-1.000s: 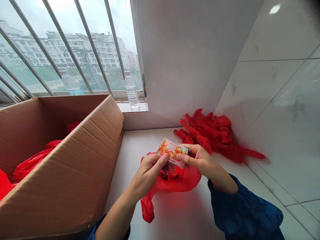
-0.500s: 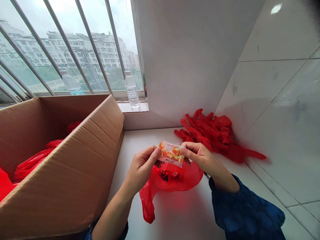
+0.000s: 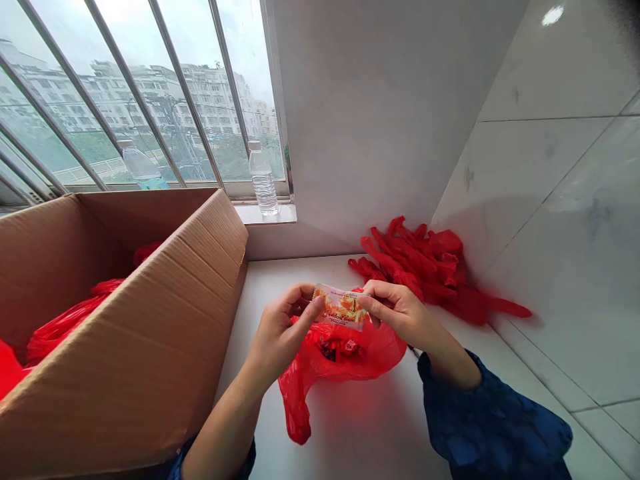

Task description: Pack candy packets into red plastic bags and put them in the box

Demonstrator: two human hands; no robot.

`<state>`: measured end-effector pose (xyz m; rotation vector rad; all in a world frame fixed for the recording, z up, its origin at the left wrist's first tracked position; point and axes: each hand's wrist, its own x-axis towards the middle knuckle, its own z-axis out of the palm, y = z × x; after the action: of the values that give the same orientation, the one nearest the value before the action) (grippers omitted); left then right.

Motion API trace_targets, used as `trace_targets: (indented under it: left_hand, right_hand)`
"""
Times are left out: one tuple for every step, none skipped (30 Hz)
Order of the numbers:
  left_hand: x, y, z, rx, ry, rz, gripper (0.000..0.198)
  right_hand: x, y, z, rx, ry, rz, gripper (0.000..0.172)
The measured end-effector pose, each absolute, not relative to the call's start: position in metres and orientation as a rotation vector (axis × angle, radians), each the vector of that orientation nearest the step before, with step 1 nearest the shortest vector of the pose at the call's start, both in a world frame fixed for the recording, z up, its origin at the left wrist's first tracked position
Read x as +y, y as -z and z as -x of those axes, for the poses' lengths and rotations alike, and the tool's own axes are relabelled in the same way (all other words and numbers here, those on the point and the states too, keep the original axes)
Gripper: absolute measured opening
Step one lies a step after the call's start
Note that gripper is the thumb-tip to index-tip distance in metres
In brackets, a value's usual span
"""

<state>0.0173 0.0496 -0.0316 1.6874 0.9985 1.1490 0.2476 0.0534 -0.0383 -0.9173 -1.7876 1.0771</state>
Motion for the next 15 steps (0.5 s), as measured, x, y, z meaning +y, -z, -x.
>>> trace_targets:
  left_hand:
    - [0.0498, 0.032, -0.0169, 1.009, -1.151, -1.695, 0.027]
    - [0.0498, 0.0322, -0.0165, 1.015, -1.154, -1.7, 0.027]
    - [0.0497, 0.0322, -0.0163, 1.018, -1.156, -1.703, 0.027]
    - [0.0495, 0.032, -0.0161, 1.02, -1.157, -1.706, 0.027]
    - [0.0492, 0.0316, -0.016, 1.019, -1.157, -1.708, 0.026]
    - [0.0489, 0.0311, -0.016, 1.017, -1.154, -1.709, 0.026]
    - [0.0486, 0.0306, -0.0162, 1.015, -1.152, -1.71, 0.026]
    - [0.0484, 0.0301, -0.0164, 1.014, -1.153, -1.71, 0.026]
    - [0.0482, 0.0298, -0.0166, 1.014, -1.153, -1.708, 0.026]
    - [0.0481, 0.0296, -0.0169, 1.017, -1.153, -1.705, 0.026]
    - [0.0481, 0.0294, -0.0171, 1.02, -1.153, -1.701, 0.027]
    - [0.048, 0.0293, -0.0172, 1.024, -1.152, -1.696, 0.027]
    - [0.048, 0.0292, -0.0172, 1.026, -1.151, -1.689, 0.027]
    - [0.0481, 0.0289, -0.017, 1.028, -1.147, -1.683, 0.028]
    - [0.0481, 0.0286, -0.0168, 1.031, -1.142, -1.679, 0.028]
  right_hand:
    - [0.0538, 0.0385, -0.2478, -1.79, -1.066, 0.921, 0.038]
    - [0.0542, 0.0387, -0.2481, -1.791, -1.055, 0.925, 0.038]
    - [0.0545, 0.0389, -0.2483, -1.794, -1.045, 0.928, 0.039]
    - [0.0548, 0.0389, -0.2486, -1.797, -1.034, 0.931, 0.04]
    - [0.055, 0.039, -0.2488, -1.8, -1.024, 0.932, 0.04]
    - [0.055, 0.039, -0.249, -1.802, -1.016, 0.933, 0.04]
    - [0.055, 0.0391, -0.2491, -1.803, -1.011, 0.934, 0.041]
    - [0.055, 0.0392, -0.2491, -1.803, -1.007, 0.934, 0.041]
    - [0.0549, 0.0394, -0.249, -1.803, -1.005, 0.937, 0.041]
    - [0.0549, 0.0397, -0.249, -1.806, -1.002, 0.941, 0.041]
    - [0.0549, 0.04, -0.249, -1.81, -0.997, 0.943, 0.041]
    - [0.055, 0.0403, -0.2491, -1.815, -0.988, 0.945, 0.042]
    - [0.0552, 0.0406, -0.2492, -1.821, -0.975, 0.945, 0.042]
    - [0.0555, 0.0409, -0.2493, -1.826, -0.961, 0.944, 0.043]
    - [0.0557, 0.041, -0.2494, -1.831, -0.951, 0.941, 0.043]
